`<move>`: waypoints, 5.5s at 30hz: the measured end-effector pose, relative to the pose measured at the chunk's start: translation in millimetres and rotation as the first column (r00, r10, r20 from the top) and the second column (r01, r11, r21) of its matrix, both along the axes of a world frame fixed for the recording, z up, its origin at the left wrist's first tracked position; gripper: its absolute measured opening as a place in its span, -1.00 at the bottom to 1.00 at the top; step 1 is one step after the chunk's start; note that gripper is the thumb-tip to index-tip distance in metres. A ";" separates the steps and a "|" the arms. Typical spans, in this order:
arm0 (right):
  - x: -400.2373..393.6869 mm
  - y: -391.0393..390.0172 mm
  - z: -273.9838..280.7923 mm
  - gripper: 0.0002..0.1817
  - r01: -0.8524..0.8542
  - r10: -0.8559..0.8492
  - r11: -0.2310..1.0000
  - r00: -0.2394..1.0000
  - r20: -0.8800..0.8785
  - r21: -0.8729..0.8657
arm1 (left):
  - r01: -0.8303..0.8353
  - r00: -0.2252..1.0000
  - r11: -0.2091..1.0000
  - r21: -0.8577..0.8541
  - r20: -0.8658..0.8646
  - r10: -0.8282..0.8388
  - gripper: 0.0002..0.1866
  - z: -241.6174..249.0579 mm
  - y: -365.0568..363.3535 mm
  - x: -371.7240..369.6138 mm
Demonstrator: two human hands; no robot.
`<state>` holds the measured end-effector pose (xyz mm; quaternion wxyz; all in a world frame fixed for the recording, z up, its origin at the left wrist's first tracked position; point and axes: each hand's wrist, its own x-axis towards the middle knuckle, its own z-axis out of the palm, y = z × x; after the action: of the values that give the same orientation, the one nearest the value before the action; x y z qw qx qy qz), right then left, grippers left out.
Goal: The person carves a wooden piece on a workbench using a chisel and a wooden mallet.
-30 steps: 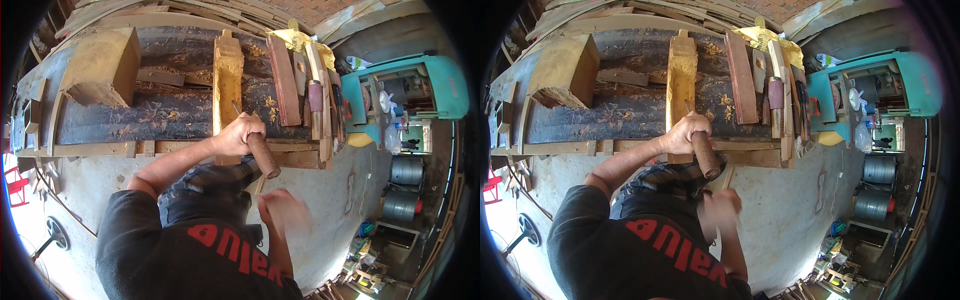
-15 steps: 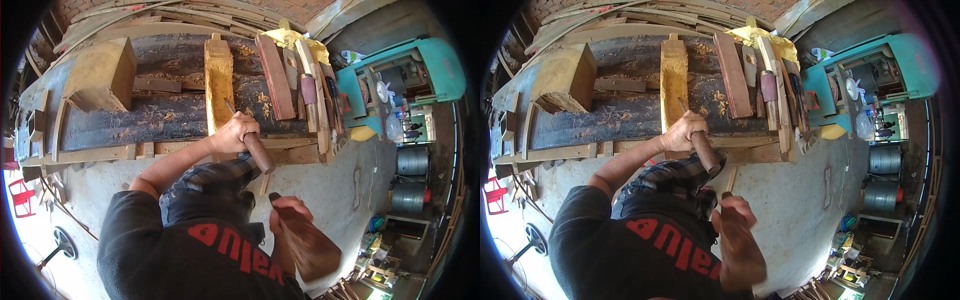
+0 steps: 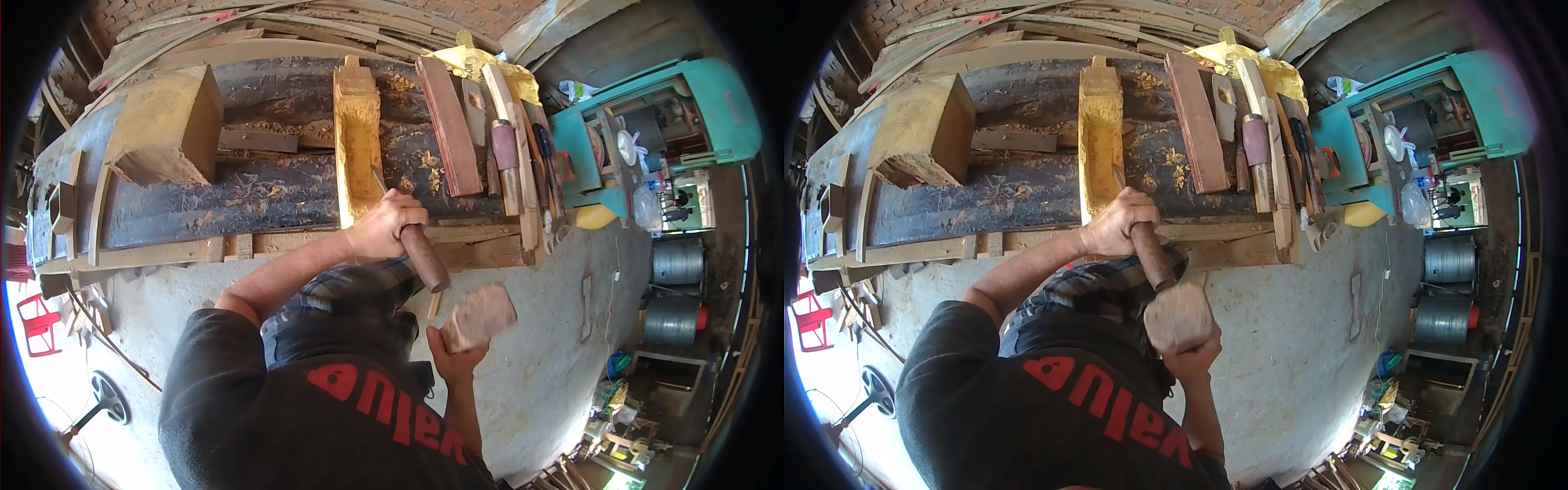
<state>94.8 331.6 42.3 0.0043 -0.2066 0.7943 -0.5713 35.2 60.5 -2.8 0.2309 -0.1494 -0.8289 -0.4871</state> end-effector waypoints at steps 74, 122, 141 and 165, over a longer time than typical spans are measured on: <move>-44.5 -21.6 75.0 -0.49 -0.191 0.194 0.973 0.981 0.012 -0.132 | -0.136 0.991 0.984 0.112 0.004 0.136 -0.60 13.3 2.1 10.1; -1.6 8.1 8.4 -0.75 0.212 -0.205 0.959 0.977 -0.055 0.190 | -0.067 0.997 0.998 -0.012 0.027 0.068 -0.74 -16.1 19.2 -1.8; -4.6 0.7 -6.9 -0.76 0.137 -0.165 0.911 0.986 0.038 0.388 | -0.186 0.978 0.980 0.075 -0.083 0.192 -0.79 -11.4 10.2 0.4; -18.0 -12.0 -8.4 -0.48 0.162 -0.187 0.947 0.980 0.066 0.276 | -0.164 0.984 0.986 0.043 -0.060 0.166 -0.76 -3.6 -18.5 -3.5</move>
<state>76.8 319.6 33.9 0.0179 -0.1067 0.8787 -0.4649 31.6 42.0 -6.5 0.2995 -0.0913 -0.8214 -0.4767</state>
